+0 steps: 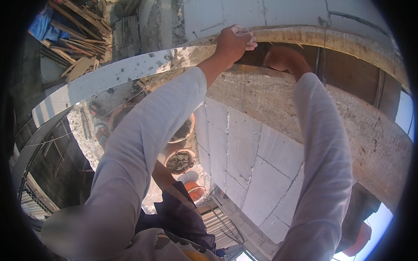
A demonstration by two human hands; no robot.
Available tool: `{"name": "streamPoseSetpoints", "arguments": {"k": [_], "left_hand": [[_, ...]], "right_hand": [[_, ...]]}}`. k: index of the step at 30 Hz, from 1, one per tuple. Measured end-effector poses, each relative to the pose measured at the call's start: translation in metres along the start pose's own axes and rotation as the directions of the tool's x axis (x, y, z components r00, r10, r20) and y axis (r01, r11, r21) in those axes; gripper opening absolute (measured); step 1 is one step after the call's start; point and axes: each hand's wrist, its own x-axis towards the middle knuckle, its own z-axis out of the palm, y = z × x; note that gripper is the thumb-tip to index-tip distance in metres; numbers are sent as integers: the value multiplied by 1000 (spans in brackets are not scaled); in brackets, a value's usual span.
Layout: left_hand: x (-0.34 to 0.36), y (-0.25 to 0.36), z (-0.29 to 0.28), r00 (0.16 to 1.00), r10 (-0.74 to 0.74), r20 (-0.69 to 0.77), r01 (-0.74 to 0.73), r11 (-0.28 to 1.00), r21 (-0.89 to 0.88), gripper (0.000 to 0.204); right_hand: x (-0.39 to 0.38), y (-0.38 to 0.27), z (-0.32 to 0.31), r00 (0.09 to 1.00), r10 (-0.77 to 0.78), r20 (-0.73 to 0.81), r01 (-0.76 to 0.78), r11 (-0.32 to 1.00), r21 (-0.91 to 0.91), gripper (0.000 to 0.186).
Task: The person scoops cement from buckets with a trowel and applies it to a wall or ledge, smoothing the surface. The person also handles a metal rod and a string, possibly for alignment or support.
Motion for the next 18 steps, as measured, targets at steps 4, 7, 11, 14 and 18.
{"name": "streamPoseSetpoints", "arguments": {"k": [4,7,11,14,18], "left_hand": [[1,-6,7,999,15,42,-15,1000,-18,16],[-1,-6,7,998,3,57,-2,1000,-9,18],[-2,-5,7,996,-15,92,11,999,43,19],[-1,-6,8,996,-23,88,16,997,75,18],[-4,-10,9,994,-38,102,28,995,95,16]], "right_hand": [[12,21,10,999,-44,-19,44,999,3,23],[8,22,9,996,-81,-47,82,997,7,27],[3,15,6,992,-117,-44,117,993,4,30],[2,5,-1,1000,23,-3,-23,1000,17,32],[3,5,1,999,-36,-15,35,997,-65,34]]}}
